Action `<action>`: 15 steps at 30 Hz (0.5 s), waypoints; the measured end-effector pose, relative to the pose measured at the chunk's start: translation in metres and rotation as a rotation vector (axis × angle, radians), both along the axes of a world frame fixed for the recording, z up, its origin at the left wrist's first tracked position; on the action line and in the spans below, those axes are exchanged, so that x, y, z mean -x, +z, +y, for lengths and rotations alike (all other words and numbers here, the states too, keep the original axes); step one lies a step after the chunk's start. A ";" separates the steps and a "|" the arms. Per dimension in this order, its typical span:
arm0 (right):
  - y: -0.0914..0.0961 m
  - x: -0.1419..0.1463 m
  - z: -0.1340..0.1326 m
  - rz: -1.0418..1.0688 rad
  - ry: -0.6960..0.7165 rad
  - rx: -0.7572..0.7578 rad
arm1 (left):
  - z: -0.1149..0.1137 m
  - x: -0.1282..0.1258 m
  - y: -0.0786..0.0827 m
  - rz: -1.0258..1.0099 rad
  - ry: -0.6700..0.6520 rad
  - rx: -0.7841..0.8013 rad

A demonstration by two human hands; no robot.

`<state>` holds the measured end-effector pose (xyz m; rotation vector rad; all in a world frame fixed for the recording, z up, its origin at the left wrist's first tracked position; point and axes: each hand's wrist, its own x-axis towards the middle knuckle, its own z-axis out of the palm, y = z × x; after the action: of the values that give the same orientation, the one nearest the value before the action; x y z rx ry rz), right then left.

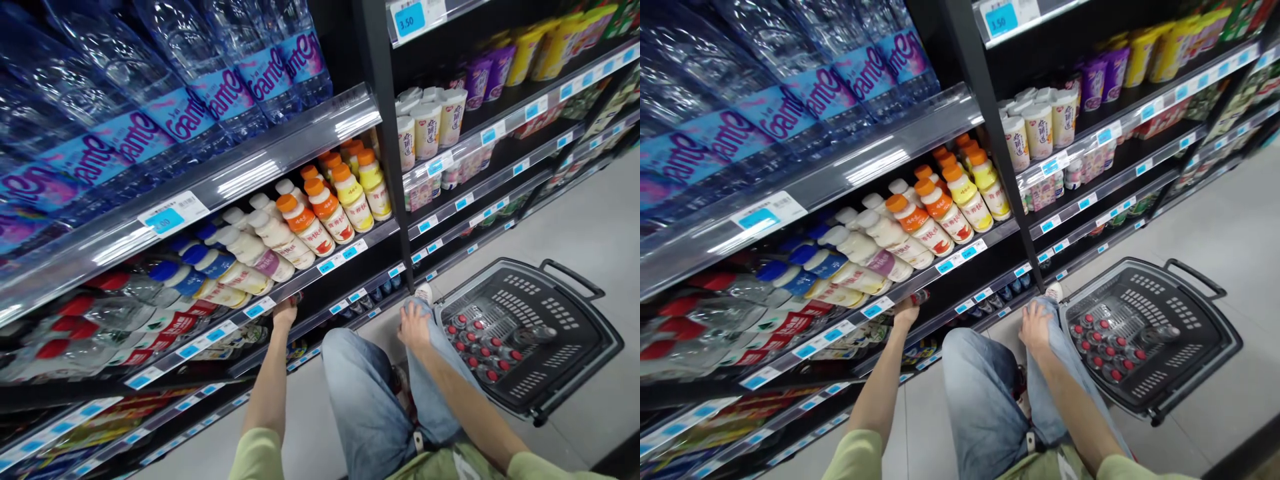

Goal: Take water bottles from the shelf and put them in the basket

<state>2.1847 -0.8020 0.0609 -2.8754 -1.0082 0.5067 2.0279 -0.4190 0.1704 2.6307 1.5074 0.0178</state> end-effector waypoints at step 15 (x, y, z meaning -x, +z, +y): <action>-0.012 -0.004 -0.003 -0.045 -0.056 -0.120 | -0.146 -0.005 -0.017 -0.756 -0.213 -0.014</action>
<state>2.1890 -0.8047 0.0494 -2.8111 -0.9274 0.3666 2.0331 -0.5647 0.1533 2.3410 0.9595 0.8868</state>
